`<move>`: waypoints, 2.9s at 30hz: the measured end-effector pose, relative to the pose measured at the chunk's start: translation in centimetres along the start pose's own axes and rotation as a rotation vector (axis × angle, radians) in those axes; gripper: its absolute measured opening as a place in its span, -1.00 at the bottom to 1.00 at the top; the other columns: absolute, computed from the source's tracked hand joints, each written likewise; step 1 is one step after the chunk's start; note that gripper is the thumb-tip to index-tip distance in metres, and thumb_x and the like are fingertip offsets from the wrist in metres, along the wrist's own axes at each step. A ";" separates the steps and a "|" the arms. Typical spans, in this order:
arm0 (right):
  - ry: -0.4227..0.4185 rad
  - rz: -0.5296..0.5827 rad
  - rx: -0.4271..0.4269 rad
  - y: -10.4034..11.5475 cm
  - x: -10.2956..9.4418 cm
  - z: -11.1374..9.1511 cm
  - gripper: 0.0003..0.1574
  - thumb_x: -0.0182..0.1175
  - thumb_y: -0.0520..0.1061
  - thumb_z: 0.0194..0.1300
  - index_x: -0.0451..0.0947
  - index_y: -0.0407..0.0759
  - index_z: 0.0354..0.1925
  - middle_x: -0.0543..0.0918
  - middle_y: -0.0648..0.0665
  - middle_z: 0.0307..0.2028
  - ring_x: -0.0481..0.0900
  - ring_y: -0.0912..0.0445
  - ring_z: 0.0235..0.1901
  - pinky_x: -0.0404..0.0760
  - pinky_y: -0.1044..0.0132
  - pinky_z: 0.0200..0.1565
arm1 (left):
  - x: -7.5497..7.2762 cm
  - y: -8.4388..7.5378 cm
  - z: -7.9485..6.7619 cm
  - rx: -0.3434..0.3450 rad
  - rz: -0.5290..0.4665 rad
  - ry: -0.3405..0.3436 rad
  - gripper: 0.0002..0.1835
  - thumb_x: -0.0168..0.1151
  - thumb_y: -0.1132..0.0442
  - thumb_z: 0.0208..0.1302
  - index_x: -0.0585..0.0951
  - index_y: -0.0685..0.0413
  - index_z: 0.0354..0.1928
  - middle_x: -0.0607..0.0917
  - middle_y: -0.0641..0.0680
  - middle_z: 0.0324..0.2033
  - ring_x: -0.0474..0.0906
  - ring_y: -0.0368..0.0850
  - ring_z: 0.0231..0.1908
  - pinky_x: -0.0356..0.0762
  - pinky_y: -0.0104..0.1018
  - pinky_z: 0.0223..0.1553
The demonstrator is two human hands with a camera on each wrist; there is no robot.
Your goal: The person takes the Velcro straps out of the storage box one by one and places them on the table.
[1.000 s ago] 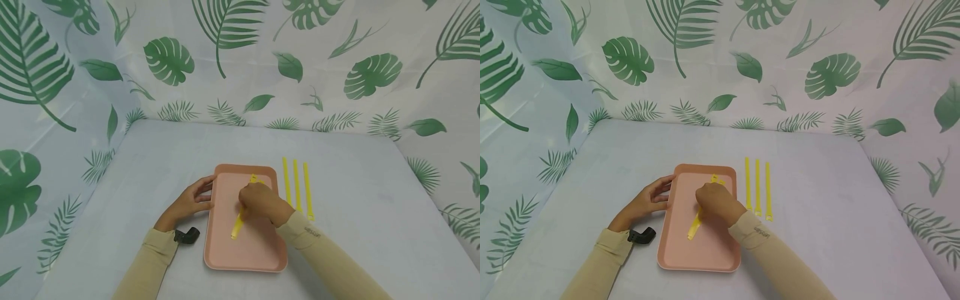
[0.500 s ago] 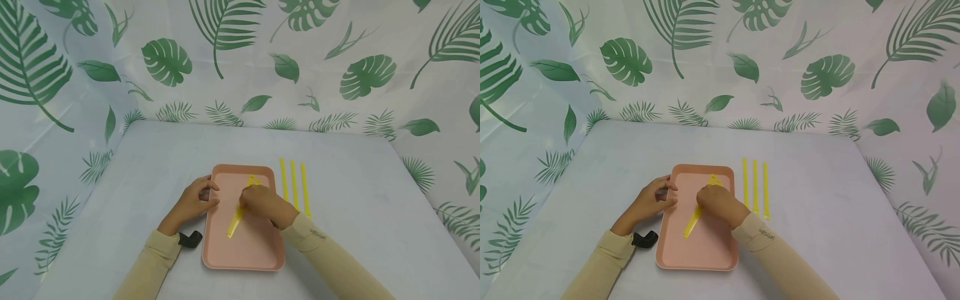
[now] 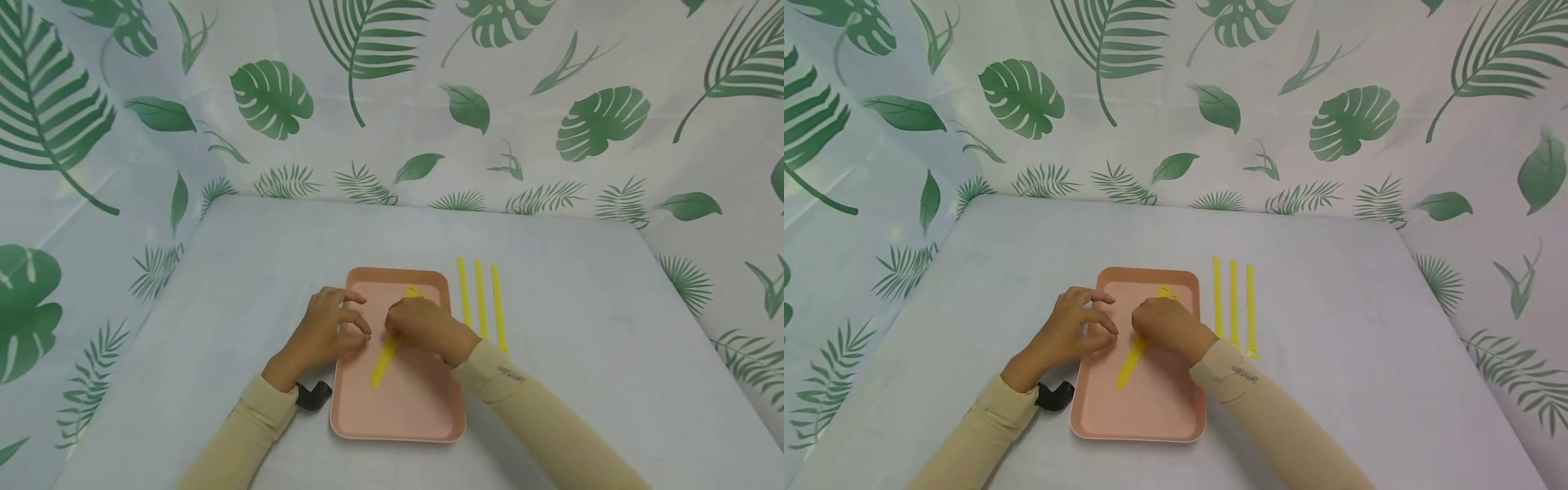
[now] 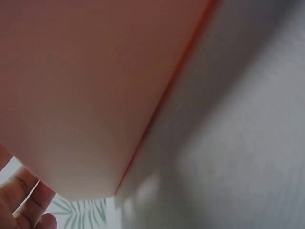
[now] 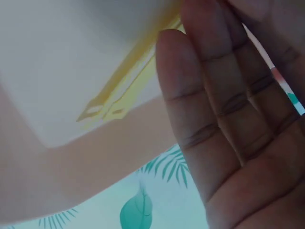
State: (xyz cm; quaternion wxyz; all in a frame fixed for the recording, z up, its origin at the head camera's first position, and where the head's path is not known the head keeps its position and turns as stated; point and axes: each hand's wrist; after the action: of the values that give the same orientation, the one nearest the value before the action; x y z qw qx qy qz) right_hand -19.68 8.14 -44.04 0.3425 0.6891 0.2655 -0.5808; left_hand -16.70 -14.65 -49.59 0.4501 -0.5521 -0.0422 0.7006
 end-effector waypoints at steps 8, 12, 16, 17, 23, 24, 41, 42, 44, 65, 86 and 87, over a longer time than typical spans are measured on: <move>0.008 -0.005 -0.032 0.0 0.1 0.4 -0.49 0.39 -0.53 0.16 0.46 -0.04 -0.63 0.42 0.11 -0.56 0.24 0.22 -0.53 0.33 0.43 -0.45 | 0.1 0.0 0.2 0.007 0.004 0.075 -0.87 0.64 0.29 0.09 0.86 -0.15 -0.46 0.78 0.08 0.03 0.54 0.17 0.16 0.38 0.32 0.27; -0.072 0.025 -0.102 -0.3 -0.2 0.1 -0.44 0.34 -0.58 0.15 0.41 -0.04 -0.65 0.33 0.10 -0.56 0.15 0.25 -0.53 0.18 0.47 -0.45 | -0.2 -0.1 0.0 -0.044 -0.140 0.054 -0.90 0.58 0.33 0.19 0.87 -0.07 -0.34 0.78 0.13 0.05 0.54 0.18 0.16 0.32 0.36 0.30; -0.263 0.114 -0.173 -1.0 -0.6 -0.6 -0.61 0.47 -0.54 0.15 0.64 -0.11 -0.50 0.58 0.05 -0.46 0.47 0.25 -0.47 0.47 0.51 -0.39 | -0.6 -0.4 0.0 -0.126 -0.247 0.033 -0.91 0.56 0.28 0.31 0.89 -0.01 -0.16 0.80 0.07 0.02 0.58 0.13 0.12 0.41 0.25 0.28; -0.318 0.139 -0.191 -1.2 -0.6 -0.7 -0.65 0.51 -0.53 0.13 0.69 -0.12 -0.47 0.64 0.04 -0.42 0.55 0.22 -0.43 0.55 0.50 -0.36 | -0.8 -0.5 0.1 -0.153 -0.266 0.033 -0.89 0.54 0.25 0.34 0.89 -0.01 -0.13 0.81 0.04 -0.01 0.60 0.10 0.09 0.47 0.18 0.24; -0.619 0.235 -0.348 -2.0 -0.5 -0.4 -0.64 0.55 -0.57 0.03 0.73 -0.17 -0.46 0.70 -0.04 -0.40 0.65 0.11 -0.39 0.68 0.35 -0.35 | -1.4 -0.8 0.7 -0.292 -0.415 0.119 -0.75 0.42 0.08 0.50 0.88 0.01 0.05 0.85 -0.10 -0.17 0.61 -0.09 -0.17 0.58 -0.26 -0.19; -0.653 0.253 -0.370 -2.1 -0.4 -0.3 -0.64 0.55 -0.59 0.02 0.72 -0.18 -0.46 0.69 -0.04 -0.39 0.64 0.11 -0.40 0.68 0.35 -0.36 | -1.4 -0.8 0.8 -0.299 -0.444 0.141 -0.72 0.40 0.07 0.52 0.87 0.03 0.07 0.86 -0.09 -0.18 0.60 -0.11 -0.19 0.57 -0.28 -0.21; -0.299 1.163 0.132 0.4 -1.0 -0.9 -0.70 0.20 -0.48 0.46 0.46 -0.54 0.12 0.72 -0.31 -0.17 0.84 -0.25 -0.15 0.87 0.09 -0.08 | -1.6 -0.4 0.9 -0.385 -0.825 0.116 -0.75 0.36 0.36 0.45 0.64 0.43 0.03 0.82 -0.02 -0.37 0.67 -0.19 -0.40 0.55 -0.45 -0.44; -0.228 1.260 0.208 0.6 -1.1 -0.9 -0.68 0.16 -0.43 0.52 0.42 -0.54 0.17 0.73 -0.29 -0.16 0.83 -0.21 -0.15 0.87 0.05 -0.05 | -1.6 -0.4 0.9 -0.388 -0.817 0.114 -0.76 0.37 0.35 0.45 0.65 0.41 0.02 0.81 -0.04 -0.39 0.63 -0.21 -0.42 0.49 -0.45 -0.47; -0.108 1.383 0.315 1.0 -0.9 -0.8 -0.64 0.13 -0.32 0.60 0.40 -0.52 0.23 0.75 -0.22 -0.15 0.83 -0.08 -0.18 0.86 0.05 -0.02 | -1.6 -0.4 0.9 -0.400 -0.812 0.110 -0.76 0.37 0.33 0.45 0.66 0.39 0.01 0.80 -0.05 -0.40 0.60 -0.22 -0.43 0.48 -0.44 -0.49; -0.056 1.476 0.431 1.3 0.6 -0.9 -0.88 0.16 -0.38 0.58 0.58 -0.49 -0.07 0.76 -0.05 -0.40 0.77 0.22 -0.42 0.83 0.37 -0.25 | -1.1 -0.6 1.0 -0.519 -0.902 0.143 -0.71 0.36 0.44 0.43 0.60 0.50 0.08 0.78 -0.05 -0.39 0.76 -0.25 -0.32 0.80 -0.40 -0.22; -0.250 1.365 0.539 -0.2 0.7 -2.9 -0.95 0.19 -0.44 0.51 0.53 -0.50 -0.14 0.75 -0.13 -0.45 0.80 0.19 -0.45 0.85 0.32 -0.27 | -1.7 0.0 0.5 -0.584 -1.000 0.148 -0.61 0.27 0.57 0.44 0.50 0.70 0.21 0.79 -0.06 -0.41 0.78 -0.30 -0.35 0.78 -0.48 -0.20; -0.269 1.358 0.546 -0.3 0.5 -3.1 -0.94 0.19 -0.43 0.51 0.54 -0.51 -0.12 0.74 -0.12 -0.45 0.79 0.19 -0.45 0.85 0.32 -0.26 | -1.7 0.0 0.4 -0.586 -0.993 0.148 -0.60 0.28 0.56 0.43 0.50 0.71 0.21 0.78 -0.07 -0.41 0.77 -0.30 -0.35 0.78 -0.48 -0.21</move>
State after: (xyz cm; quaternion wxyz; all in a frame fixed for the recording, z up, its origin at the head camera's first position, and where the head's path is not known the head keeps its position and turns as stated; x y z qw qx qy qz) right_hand -17.90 10.79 -44.28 0.4721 0.6851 -0.4167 -0.3661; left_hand -17.05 -15.66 -48.22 0.5549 -0.6151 -0.4566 0.3243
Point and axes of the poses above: each hand's wrist, its own z-axis towards the middle knuckle, its own x-axis out of the palm, y = z × x
